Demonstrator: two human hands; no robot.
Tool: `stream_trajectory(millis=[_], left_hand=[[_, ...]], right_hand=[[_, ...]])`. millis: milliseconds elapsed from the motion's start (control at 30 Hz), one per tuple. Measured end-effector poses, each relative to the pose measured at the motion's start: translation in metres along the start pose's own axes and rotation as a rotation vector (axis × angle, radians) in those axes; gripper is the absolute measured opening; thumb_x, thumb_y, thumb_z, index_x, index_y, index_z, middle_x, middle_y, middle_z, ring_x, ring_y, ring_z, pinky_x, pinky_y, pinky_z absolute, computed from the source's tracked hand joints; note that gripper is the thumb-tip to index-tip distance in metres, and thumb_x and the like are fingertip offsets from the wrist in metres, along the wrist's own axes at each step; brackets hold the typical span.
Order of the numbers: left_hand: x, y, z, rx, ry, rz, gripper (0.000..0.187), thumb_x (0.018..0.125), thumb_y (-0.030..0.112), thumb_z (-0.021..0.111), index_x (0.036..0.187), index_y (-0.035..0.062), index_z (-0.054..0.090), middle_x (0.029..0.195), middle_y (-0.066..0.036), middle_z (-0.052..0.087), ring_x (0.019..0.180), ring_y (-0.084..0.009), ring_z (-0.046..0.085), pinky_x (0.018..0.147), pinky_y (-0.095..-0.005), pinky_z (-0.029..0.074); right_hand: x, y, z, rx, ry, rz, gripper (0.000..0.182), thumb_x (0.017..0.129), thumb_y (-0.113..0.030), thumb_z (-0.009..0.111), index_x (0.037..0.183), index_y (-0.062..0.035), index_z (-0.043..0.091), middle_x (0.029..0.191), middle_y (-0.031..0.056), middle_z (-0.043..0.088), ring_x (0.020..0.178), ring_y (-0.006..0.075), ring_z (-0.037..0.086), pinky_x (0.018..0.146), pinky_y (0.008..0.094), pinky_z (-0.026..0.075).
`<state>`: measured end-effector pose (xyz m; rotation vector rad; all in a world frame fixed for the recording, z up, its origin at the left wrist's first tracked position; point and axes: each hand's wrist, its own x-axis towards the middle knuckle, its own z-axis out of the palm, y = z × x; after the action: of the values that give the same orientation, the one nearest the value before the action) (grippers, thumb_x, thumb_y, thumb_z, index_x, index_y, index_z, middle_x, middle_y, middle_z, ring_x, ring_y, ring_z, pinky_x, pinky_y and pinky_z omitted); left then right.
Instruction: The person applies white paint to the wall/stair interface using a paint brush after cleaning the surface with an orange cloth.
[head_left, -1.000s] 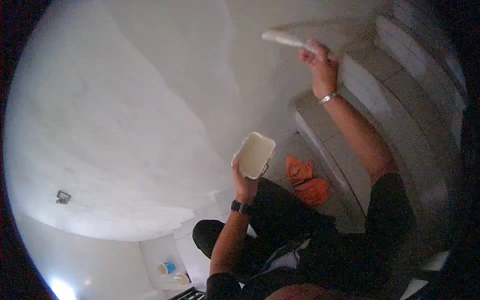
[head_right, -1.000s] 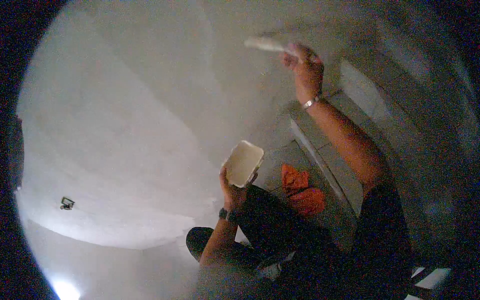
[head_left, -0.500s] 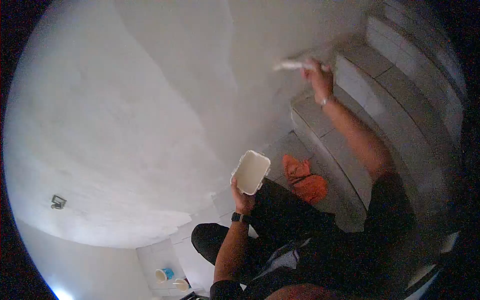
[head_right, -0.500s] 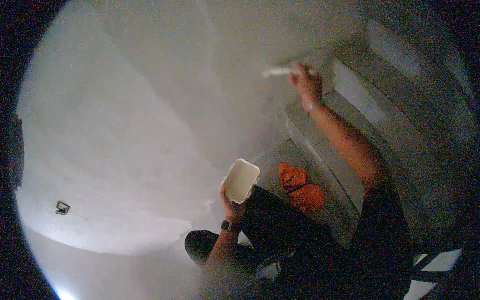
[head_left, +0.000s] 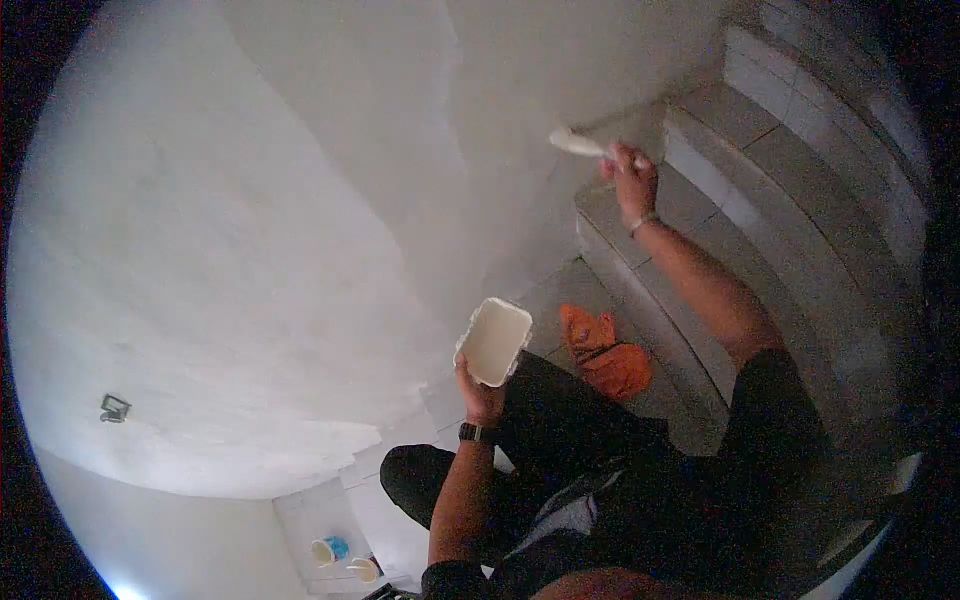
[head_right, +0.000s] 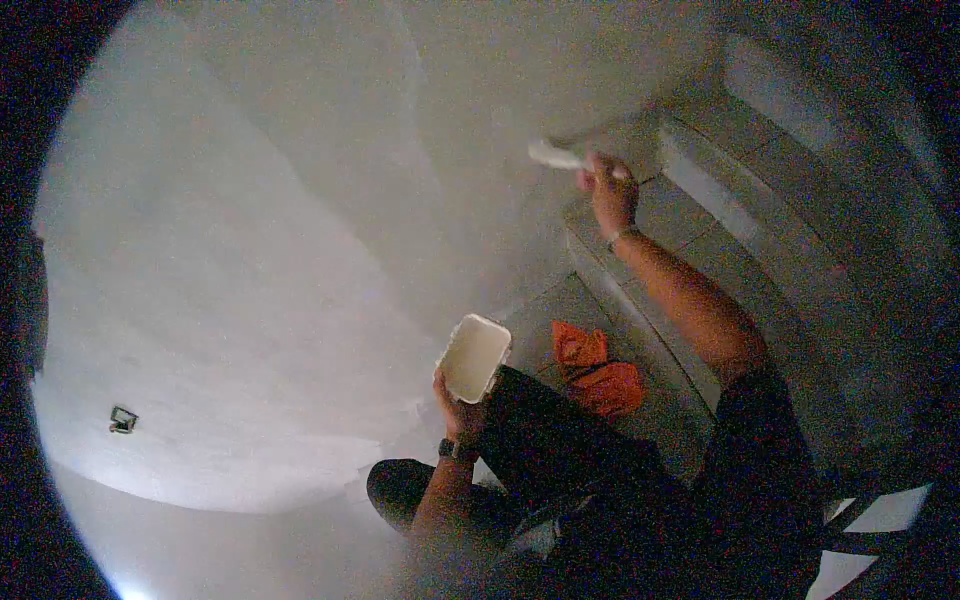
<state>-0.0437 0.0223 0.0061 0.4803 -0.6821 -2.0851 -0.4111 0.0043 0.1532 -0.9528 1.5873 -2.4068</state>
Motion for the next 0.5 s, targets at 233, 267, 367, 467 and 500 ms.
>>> stream_trajectory(millis=[233,267,367,467,500], left_hand=[[-0.001,0.002,0.005,0.032,0.021,-0.002,0.061,0.087,0.054,0.040,0.127,0.0081,0.041,0.123,-0.012,0.050,0.109,-0.0287,0.052,0.087,-0.0416,0.045],[-0.003,0.003,0.010,0.031,0.038,-0.001,0.062,0.087,0.055,0.040,0.128,0.0077,0.041,0.123,-0.012,0.050,0.109,-0.0289,0.052,0.087,-0.0420,0.046],[0.001,0.003,0.007,-0.017,0.014,-0.034,0.063,0.087,0.055,0.039,0.128,0.0072,0.041,0.124,-0.013,0.049,0.109,-0.0295,0.051,0.087,-0.0429,0.046],[-0.001,0.006,0.011,-0.025,-0.001,-0.052,0.064,0.087,0.055,0.039,0.129,0.0069,0.040,0.125,-0.013,0.048,0.110,-0.0300,0.050,0.089,-0.0437,0.045],[-0.003,0.008,0.015,0.018,0.025,-0.035,0.064,0.087,0.055,0.039,0.129,0.0068,0.040,0.125,-0.013,0.048,0.111,-0.0302,0.050,0.090,-0.0440,0.044]], right_hand=[[-0.005,-0.030,-0.042,-0.513,-0.487,-0.455,0.021,0.086,-0.018,0.061,0.099,-0.0016,0.061,0.089,0.0085,0.064,0.077,0.0195,0.062,0.069,0.0304,0.049],[0.005,-0.051,-0.045,-0.805,-0.692,-0.683,0.021,0.086,-0.017,0.061,0.101,-0.0031,0.061,0.093,0.0086,0.063,0.081,0.0221,0.061,0.071,0.0322,0.049],[0.038,-0.084,-0.037,-1.016,-1.029,-0.908,0.023,0.085,-0.018,0.062,0.104,-0.0073,0.061,0.097,0.0085,0.061,0.088,0.0259,0.059,0.074,0.0353,0.049],[0.074,-0.104,-0.020,-1.044,-1.118,-1.201,0.025,0.084,-0.019,0.063,0.106,-0.0072,0.059,0.096,0.0087,0.061,0.089,0.0252,0.058,0.077,0.0362,0.048],[0.084,-0.120,-0.010,-1.031,-1.104,-1.094,0.026,0.083,-0.019,0.063,0.107,-0.0078,0.059,0.096,0.0081,0.061,0.091,0.0248,0.058,0.078,0.0360,0.048]])
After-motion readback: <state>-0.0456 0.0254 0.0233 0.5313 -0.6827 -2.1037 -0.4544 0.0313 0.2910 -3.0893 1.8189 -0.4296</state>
